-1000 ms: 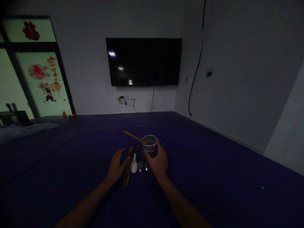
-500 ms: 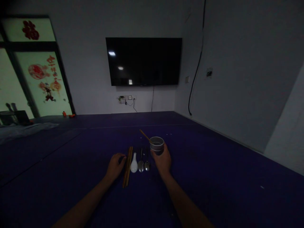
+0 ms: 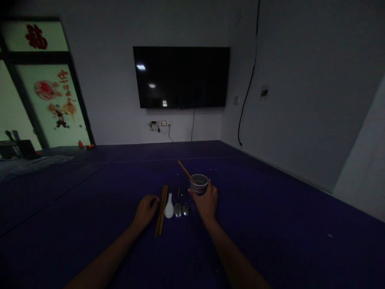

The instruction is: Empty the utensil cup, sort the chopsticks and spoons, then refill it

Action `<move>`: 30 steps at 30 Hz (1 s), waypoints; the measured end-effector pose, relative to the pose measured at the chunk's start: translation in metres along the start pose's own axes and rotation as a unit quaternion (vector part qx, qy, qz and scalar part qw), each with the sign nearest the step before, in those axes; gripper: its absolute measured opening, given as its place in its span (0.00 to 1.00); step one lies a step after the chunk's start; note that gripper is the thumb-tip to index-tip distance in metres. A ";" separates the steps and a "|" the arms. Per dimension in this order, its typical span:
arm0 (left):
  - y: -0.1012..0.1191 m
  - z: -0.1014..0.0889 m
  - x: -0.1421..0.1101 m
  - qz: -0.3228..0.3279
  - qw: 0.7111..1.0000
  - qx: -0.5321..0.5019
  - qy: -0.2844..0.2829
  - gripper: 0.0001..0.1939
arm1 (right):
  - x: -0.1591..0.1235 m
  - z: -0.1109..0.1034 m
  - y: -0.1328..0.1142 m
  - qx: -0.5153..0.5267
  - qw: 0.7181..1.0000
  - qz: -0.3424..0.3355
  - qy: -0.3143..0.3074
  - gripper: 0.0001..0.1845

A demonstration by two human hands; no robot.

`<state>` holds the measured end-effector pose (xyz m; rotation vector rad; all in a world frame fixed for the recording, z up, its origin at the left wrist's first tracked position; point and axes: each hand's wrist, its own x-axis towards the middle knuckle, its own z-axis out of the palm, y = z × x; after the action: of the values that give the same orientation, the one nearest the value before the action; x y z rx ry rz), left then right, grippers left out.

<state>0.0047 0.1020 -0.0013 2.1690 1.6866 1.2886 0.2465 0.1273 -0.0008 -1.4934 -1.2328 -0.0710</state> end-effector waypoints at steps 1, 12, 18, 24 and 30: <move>0.000 0.000 0.000 -0.001 1.000 0.000 -0.001 0.15 | 0.000 0.000 0.000 0.002 1.000 0.002 -0.002 0.53; 0.003 0.000 0.001 -0.008 1.000 -0.001 -0.013 0.15 | -0.010 -0.003 -0.009 0.068 0.996 0.047 -0.042 0.53; 0.002 0.000 0.001 -0.011 1.000 0.008 -0.014 0.15 | -0.011 -0.012 -0.015 -0.013 0.995 0.094 -0.017 0.56; 0.002 0.000 0.001 -0.011 1.000 0.005 -0.014 0.14 | -0.010 -0.001 -0.005 0.061 0.994 0.073 -0.061 0.54; 0.001 0.000 0.000 -0.013 1.000 0.001 -0.017 0.13 | -0.010 0.003 0.001 0.066 0.996 0.046 -0.032 0.51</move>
<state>0.0058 0.1021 -0.0007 2.1501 1.6992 1.2366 0.2411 0.1240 -0.0088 -1.4433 -1.1949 0.1185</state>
